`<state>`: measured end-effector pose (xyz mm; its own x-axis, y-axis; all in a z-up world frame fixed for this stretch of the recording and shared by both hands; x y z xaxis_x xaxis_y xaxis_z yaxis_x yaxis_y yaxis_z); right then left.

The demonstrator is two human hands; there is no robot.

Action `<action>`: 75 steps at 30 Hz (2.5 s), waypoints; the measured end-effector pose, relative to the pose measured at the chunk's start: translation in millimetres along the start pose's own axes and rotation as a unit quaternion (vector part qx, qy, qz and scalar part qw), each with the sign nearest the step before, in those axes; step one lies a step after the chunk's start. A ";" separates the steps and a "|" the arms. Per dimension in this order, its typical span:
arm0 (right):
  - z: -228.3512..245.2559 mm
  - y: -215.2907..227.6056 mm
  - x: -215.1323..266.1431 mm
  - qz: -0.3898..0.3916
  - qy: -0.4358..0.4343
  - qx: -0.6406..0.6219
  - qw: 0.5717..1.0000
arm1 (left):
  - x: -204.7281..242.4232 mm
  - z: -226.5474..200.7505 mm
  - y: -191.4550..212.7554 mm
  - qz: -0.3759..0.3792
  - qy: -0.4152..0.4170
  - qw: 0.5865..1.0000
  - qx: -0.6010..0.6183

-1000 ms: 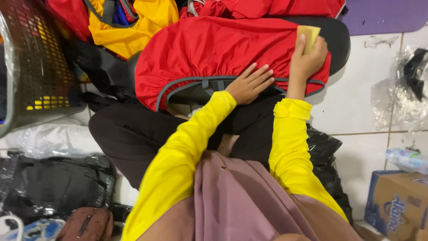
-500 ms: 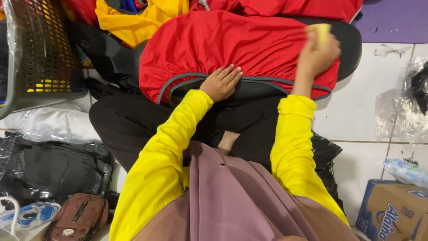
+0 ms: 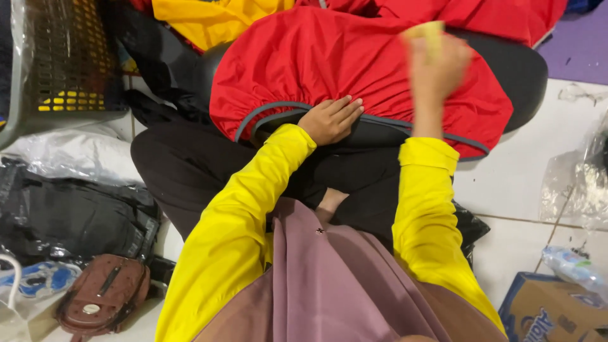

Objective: Cleaning a red fabric cover using a small sponge and folding it while sitting on the floor.

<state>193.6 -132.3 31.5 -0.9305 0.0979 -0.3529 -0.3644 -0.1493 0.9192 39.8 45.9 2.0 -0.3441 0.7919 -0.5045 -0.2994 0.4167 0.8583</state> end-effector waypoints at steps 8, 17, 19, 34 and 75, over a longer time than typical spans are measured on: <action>88.1 49.3 35.0 0.012 0.067 -0.212 0.975 | 6.8 -0.5 0.5 -0.007 -0.014 1.000 0.010; 103.4 -6.6 60.8 0.005 0.142 -0.197 0.970 | 13.1 -4.2 43.4 -0.202 -0.055 0.976 -0.058; 103.2 -8.4 59.1 -0.003 0.137 -0.190 0.972 | 36.5 22.7 83.6 -0.173 -0.029 0.981 -0.089; 107.2 -4.9 69.0 -0.062 0.120 -0.144 0.980 | 111.1 84.2 160.5 -0.023 0.109 0.983 -0.148; 172.0 -32.0 2.0 -0.051 -0.072 -0.051 0.995 | 96.0 0.8 7.0 0.414 0.190 0.886 -0.089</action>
<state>209.9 42.0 31.4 -0.8762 0.2562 -0.4082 -0.4652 -0.2288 0.8551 5.5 125.2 -40.3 -0.7755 0.5720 0.2674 0.0719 -0.3408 0.9374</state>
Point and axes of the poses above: each hand's wrist, its own x-axis away from the middle knuckle, its own y-axis out of the back of the hand, z = x × y, the point moved 10 cm from there along -x, towards the middle knuckle, and after that the axes turned 13 degrees about -y, right-handed, at the moved point
